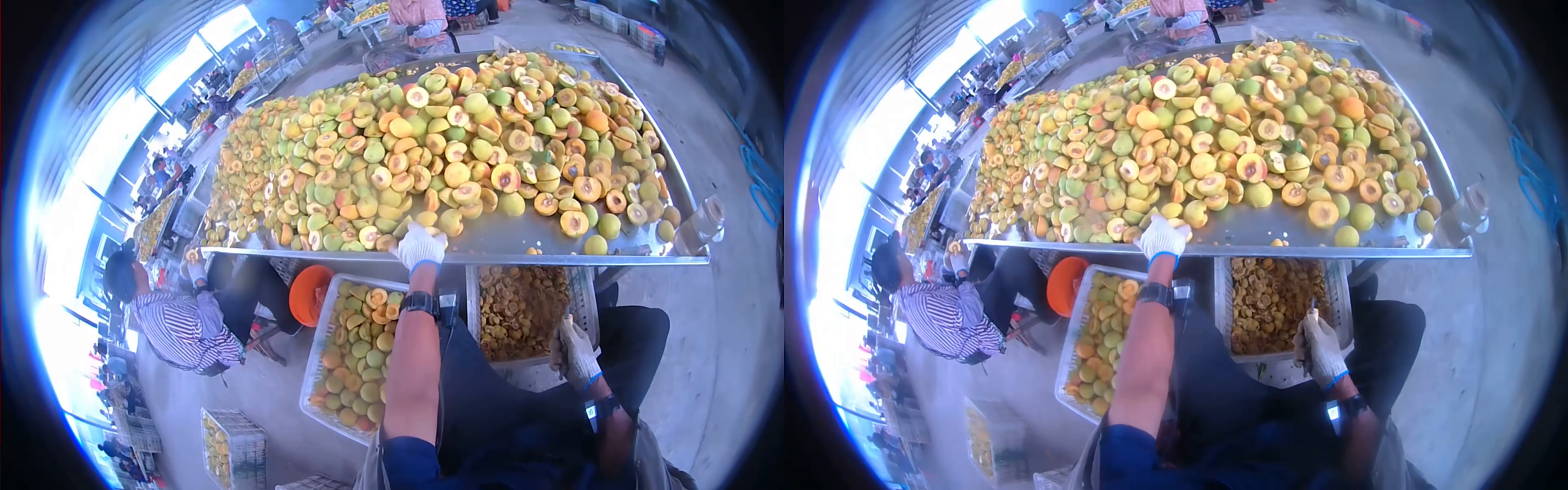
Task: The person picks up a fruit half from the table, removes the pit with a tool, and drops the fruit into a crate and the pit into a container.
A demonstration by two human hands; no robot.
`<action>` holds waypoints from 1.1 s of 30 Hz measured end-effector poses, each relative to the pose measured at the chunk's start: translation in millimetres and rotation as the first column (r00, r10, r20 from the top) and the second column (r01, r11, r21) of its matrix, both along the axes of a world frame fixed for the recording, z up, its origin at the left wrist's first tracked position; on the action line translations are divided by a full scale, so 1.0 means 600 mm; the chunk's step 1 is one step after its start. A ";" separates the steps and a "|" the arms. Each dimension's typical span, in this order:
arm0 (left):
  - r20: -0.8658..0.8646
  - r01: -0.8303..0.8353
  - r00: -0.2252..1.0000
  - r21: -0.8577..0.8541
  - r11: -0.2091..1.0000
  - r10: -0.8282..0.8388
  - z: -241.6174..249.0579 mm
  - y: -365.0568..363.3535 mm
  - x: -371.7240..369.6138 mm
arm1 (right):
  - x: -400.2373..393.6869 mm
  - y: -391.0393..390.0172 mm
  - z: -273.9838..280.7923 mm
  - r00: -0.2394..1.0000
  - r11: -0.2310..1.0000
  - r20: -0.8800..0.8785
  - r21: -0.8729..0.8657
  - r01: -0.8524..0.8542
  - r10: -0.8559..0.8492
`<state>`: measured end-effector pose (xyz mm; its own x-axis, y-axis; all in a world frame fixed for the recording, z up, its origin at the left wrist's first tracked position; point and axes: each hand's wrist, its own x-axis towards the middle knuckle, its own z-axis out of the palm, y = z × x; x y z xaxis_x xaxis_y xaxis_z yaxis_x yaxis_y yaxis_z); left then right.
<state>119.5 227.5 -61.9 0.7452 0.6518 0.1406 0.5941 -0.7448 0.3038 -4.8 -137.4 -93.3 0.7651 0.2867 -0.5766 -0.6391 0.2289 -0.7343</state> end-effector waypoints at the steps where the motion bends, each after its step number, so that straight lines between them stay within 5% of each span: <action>1: 0.020 0.024 1.000 -0.045 0.999 -0.023 0.004 -0.002 -0.006 | 0.000 0.004 0.009 1.000 1.000 0.000 0.008 0.007 -0.007; 3: 0.002 0.020 1.000 -0.011 1.000 -0.019 -0.004 0.001 -0.007 | -0.002 0.009 0.025 0.999 0.993 0.011 -0.109 -0.035 0.037; 5: 0.380 0.047 0.925 -0.081 0.996 -0.013 -0.008 -0.003 -0.013 | -0.004 0.004 0.023 1.000 0.995 0.015 -0.095 -0.024 0.025; 6: 0.629 0.058 0.777 -0.067 0.996 -0.003 -0.018 -0.007 -0.015 | -0.004 0.001 0.018 0.997 0.994 0.064 -0.099 -0.038 0.045; 7: 0.715 0.280 0.691 -0.404 0.871 0.110 -0.024 0.001 -0.017 | -0.007 -0.003 0.016 0.992 0.993 0.109 -0.104 -0.053 0.064; 9: 0.688 0.519 0.562 -0.726 0.452 0.459 0.049 -0.072 -0.068 | -0.008 0.002 0.053 0.996 0.995 0.087 -0.094 -0.025 0.033; 12: 0.515 0.702 0.642 -0.693 -0.165 0.567 0.057 -0.127 -0.133 | -0.001 -0.001 0.067 0.966 0.985 0.223 -0.138 -0.102 0.132; 15: 0.451 0.694 0.712 -0.568 -0.442 0.539 0.039 -0.177 -0.178 | -0.002 -0.008 0.132 0.900 0.936 0.323 -0.287 -0.202 0.293; 18: 0.465 0.697 0.716 -0.437 -0.568 0.521 0.057 -0.228 -0.210 | 0.000 -0.015 0.153 0.826 0.887 0.403 -0.402 -0.226 0.393; 23: 0.530 0.683 0.727 -0.490 -0.542 0.437 0.056 -0.268 -0.226 | 0.008 -0.017 0.197 0.697 0.776 0.462 -0.591 -0.220 0.549; 32: 0.482 0.644 0.756 -0.431 -0.632 0.443 0.074 -0.321 -0.236 | -0.006 0.011 0.182 0.652 0.760 0.543 -0.645 -0.079 0.529; 33: 0.478 0.652 0.758 -0.525 -0.547 0.444 0.076 -0.326 -0.234 | -0.008 0.014 0.180 0.657 0.773 0.562 -0.633 -0.049 0.502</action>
